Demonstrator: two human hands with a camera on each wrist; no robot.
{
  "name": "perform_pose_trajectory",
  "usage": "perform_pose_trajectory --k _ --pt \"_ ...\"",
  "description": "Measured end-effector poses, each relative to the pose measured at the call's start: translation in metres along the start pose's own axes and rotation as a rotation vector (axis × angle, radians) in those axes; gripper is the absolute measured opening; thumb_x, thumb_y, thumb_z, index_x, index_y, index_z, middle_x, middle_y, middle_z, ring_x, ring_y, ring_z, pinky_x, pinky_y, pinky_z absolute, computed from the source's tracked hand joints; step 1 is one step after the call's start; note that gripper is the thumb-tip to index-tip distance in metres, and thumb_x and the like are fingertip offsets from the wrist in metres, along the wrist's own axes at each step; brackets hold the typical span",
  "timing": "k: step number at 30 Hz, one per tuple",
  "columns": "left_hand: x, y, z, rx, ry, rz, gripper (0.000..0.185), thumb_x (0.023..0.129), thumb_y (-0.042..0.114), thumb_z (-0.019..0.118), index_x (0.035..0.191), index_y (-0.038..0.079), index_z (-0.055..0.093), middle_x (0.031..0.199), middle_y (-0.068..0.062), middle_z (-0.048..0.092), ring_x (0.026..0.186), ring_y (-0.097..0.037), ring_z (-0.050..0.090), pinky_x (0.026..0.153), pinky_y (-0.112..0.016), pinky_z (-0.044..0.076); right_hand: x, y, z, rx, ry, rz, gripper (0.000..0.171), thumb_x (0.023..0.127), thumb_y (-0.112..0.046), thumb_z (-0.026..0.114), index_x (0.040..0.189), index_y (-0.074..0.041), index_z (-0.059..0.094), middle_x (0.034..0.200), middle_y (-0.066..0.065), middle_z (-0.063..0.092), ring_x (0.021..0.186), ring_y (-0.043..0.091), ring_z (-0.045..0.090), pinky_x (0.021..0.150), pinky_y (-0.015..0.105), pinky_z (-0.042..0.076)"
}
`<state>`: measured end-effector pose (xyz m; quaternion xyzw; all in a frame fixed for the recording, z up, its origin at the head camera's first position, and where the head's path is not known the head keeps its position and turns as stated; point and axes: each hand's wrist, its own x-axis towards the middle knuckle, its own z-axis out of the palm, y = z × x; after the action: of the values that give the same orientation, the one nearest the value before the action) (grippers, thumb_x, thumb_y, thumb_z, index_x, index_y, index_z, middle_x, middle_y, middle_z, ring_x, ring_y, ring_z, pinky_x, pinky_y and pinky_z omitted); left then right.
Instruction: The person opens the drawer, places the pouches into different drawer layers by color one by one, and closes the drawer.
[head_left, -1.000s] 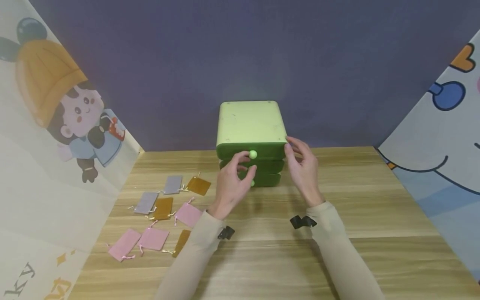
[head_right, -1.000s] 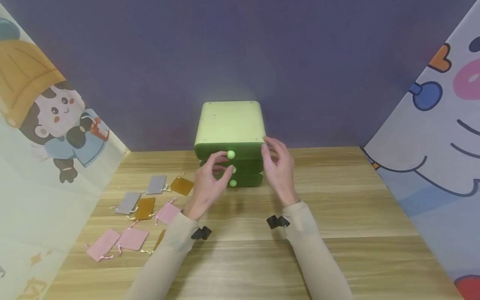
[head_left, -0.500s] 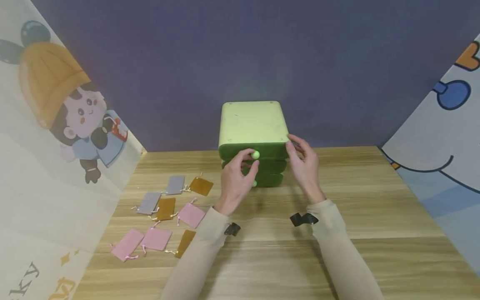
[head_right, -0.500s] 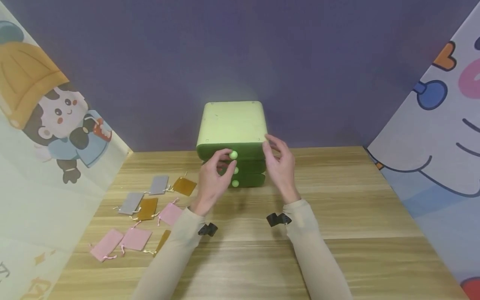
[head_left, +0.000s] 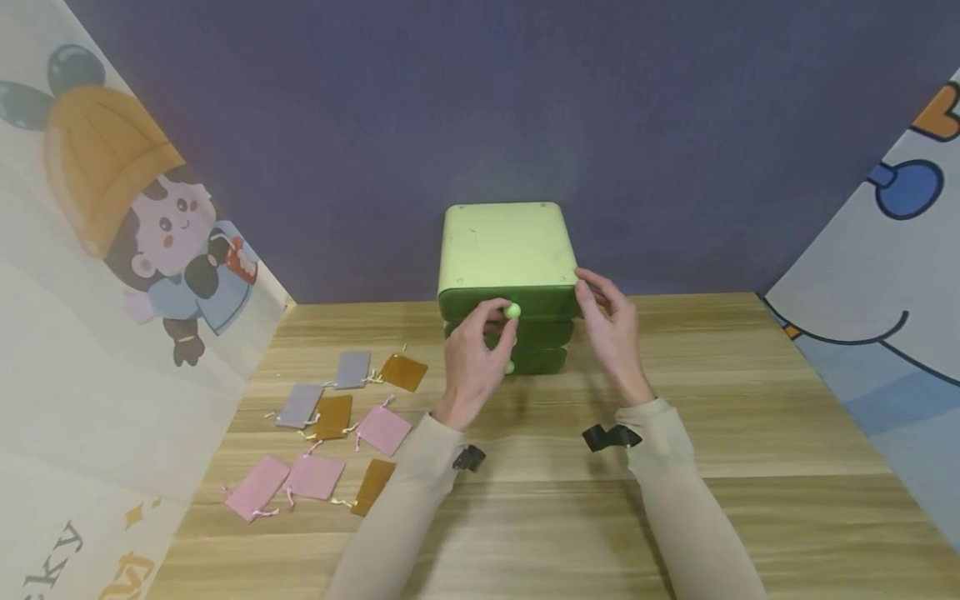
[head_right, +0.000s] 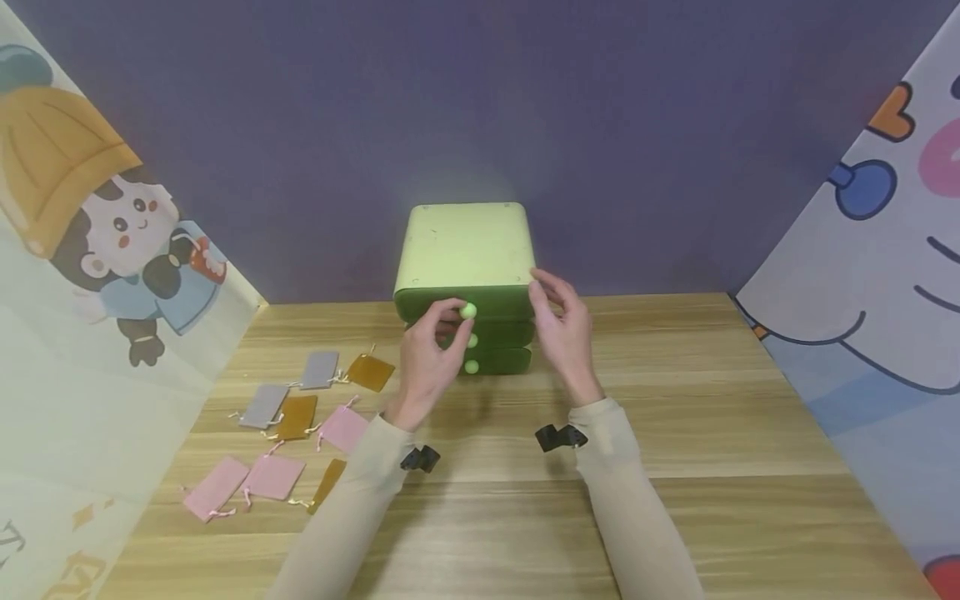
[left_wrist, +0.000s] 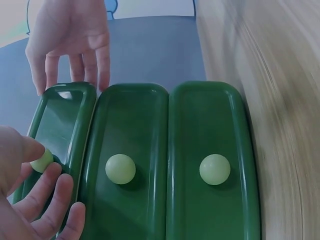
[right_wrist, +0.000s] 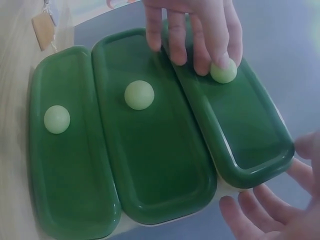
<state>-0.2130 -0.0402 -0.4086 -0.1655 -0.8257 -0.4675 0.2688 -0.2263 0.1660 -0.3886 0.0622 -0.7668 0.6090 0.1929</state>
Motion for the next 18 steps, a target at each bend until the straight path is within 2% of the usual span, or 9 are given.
perform_pose_trajectory --k 6,18 --pt "-0.0020 0.0028 -0.0009 -0.001 0.005 -0.006 0.022 0.102 0.020 0.071 0.124 0.012 0.072 0.103 -0.004 0.080 0.088 -0.019 0.078 0.082 -0.036 0.063 0.0012 -0.0017 -0.0039 0.013 -0.011 0.008 0.042 0.111 -0.037 0.058 0.145 -0.014 0.067 0.145 0.011 0.067 0.110 0.003 0.065 0.084 0.015 0.054" --pt "-0.0040 0.0072 0.0015 0.136 0.058 0.030 0.023 0.101 0.023 0.074 0.123 0.015 0.075 0.103 -0.001 0.082 0.085 -0.018 0.077 0.068 -0.034 0.059 0.0043 -0.0023 -0.0056 0.043 -0.035 0.027 0.043 0.111 -0.036 0.058 0.145 -0.011 0.066 0.144 0.015 0.066 0.105 0.001 0.067 0.084 0.015 0.057"
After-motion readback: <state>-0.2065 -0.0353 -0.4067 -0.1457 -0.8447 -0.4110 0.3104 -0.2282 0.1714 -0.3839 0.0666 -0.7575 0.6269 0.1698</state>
